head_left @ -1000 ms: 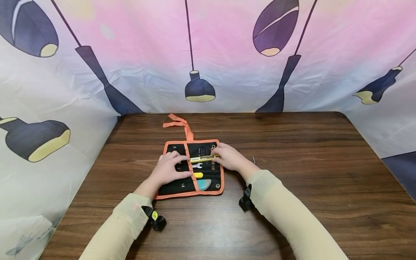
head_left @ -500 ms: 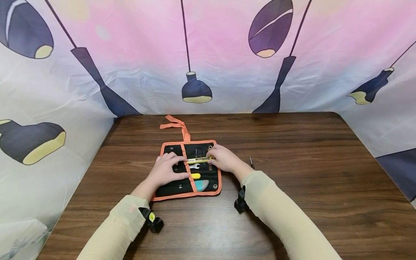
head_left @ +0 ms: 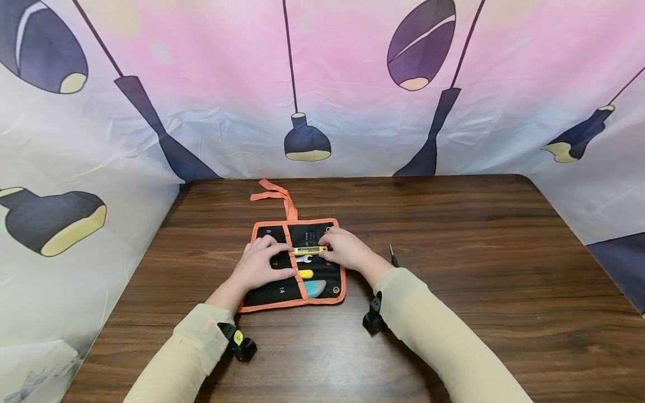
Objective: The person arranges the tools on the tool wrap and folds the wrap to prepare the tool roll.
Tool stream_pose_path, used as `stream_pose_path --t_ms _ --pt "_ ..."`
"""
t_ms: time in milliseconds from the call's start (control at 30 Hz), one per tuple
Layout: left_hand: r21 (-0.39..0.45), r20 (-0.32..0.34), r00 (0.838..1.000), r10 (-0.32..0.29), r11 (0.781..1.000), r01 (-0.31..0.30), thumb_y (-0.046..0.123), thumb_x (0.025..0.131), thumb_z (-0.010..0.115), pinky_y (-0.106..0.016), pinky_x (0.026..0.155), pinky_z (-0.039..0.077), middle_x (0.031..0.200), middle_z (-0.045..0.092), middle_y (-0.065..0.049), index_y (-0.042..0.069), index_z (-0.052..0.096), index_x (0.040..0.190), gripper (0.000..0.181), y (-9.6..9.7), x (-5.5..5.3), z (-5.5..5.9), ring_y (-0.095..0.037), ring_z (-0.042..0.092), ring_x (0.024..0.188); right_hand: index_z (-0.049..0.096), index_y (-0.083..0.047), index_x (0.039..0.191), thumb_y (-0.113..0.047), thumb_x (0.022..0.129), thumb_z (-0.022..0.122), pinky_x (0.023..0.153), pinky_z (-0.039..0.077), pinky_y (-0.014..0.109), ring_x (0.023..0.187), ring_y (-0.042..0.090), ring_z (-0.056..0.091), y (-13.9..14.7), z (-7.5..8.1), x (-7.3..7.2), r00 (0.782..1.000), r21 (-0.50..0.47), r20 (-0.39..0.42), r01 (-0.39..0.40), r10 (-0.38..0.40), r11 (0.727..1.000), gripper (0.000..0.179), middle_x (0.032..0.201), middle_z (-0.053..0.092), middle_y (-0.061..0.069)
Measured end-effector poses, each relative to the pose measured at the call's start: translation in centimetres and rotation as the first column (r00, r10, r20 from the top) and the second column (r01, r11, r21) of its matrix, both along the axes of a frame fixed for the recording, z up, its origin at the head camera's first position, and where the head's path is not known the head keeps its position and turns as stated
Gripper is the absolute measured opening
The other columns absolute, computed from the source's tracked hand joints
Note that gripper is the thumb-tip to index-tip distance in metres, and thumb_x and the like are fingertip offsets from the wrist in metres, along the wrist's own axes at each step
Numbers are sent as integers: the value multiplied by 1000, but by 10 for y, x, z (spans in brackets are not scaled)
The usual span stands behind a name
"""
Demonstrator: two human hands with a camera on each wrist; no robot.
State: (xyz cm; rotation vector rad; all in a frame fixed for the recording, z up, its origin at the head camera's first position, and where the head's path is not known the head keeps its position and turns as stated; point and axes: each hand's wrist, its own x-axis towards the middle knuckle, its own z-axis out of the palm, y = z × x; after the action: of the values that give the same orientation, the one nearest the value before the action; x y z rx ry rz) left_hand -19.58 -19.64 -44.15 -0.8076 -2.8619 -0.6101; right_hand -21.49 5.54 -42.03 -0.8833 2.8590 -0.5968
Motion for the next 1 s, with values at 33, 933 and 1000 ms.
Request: stream_pose_path --t_ms 33,933,1000 --pt "0 0 1000 1 1000 -1 64 73 66 -36 71 27 94 45 4 26 66 115 57 0 0 0 -15 39 84 67 -9 110 -27 90 64 83 44 31 92 14 53 2 -1 0 1000 -2 -6 8 -8 1000 27 103 58 2" --pt "-4 -4 1000 -5 1000 5 65 75 64 -43 81 32 114 50 1 27 65 115 56 -2 -2 -2 -20 44 105 68 -8 101 -17 90 64 83 45 33 92 16 55 8 -3 0 999 -58 -29 18 -20 998 15 98 61 3" --pt "-6 -8 1000 -7 1000 7 65 75 64 -44 81 33 115 51 1 26 65 115 56 -1 -2 -2 -21 44 105 68 -8 101 -17 90 63 83 45 33 91 16 55 6 -2 0 999 -60 -29 15 -17 998 15 97 61 3"
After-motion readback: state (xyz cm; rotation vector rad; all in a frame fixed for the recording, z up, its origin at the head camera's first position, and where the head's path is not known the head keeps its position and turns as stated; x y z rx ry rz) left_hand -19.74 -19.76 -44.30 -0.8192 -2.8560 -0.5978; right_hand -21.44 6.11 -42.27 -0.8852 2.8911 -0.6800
